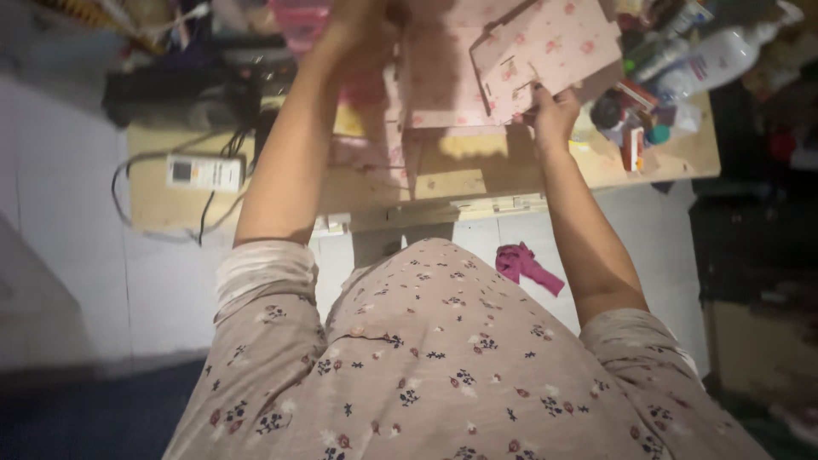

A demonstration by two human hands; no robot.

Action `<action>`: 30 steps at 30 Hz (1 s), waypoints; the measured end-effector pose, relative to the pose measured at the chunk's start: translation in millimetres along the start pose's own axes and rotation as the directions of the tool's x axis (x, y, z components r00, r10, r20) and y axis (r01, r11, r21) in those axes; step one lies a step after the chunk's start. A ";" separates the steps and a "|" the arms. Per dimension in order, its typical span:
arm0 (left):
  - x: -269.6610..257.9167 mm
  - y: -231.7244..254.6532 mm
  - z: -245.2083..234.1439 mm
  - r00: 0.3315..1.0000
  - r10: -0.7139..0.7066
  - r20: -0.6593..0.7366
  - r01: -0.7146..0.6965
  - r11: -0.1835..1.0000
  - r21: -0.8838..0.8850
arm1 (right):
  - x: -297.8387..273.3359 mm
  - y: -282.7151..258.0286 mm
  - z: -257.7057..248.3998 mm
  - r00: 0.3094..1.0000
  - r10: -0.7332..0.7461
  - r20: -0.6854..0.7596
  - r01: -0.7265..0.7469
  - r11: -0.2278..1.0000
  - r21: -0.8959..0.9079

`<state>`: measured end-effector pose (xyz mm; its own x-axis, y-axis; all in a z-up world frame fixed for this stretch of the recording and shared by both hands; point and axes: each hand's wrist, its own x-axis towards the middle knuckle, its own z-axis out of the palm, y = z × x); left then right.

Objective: The person assembles multiple small pink floral-patterned paper boxes by folding flaps and inserting tabs into slots. They handle each box individually, folding sides and securing the structure, then place completed boxes into a larger cardboard box.

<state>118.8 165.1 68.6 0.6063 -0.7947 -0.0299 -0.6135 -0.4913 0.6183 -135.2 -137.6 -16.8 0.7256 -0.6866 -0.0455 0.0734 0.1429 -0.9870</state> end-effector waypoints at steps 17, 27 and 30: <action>-159.6 60.5 237.7 0.565 -0.617 -0.548 0.758 0.651 0.047 | -25.7 27.9 -27.1 0.985 0.112 0.134 -0.118 0.992 0.038; -152.3 77.9 224.9 0.568 -0.685 -0.457 0.795 0.601 0.086 | -8.4 41.6 -30.6 0.946 0.193 0.260 -0.241 0.956 0.168; -148.9 81.0 219.3 0.543 -0.712 -0.446 0.817 0.570 0.085 | 0.8 53.9 -26.9 0.924 0.243 0.294 -0.337 0.883 0.328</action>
<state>-132.2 165.5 -49.1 0.9913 0.0769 -0.1064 0.1025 -0.9597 0.2616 -149.1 -149.6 -74.2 0.8897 -0.3903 -0.2368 0.0449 0.5909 -0.8055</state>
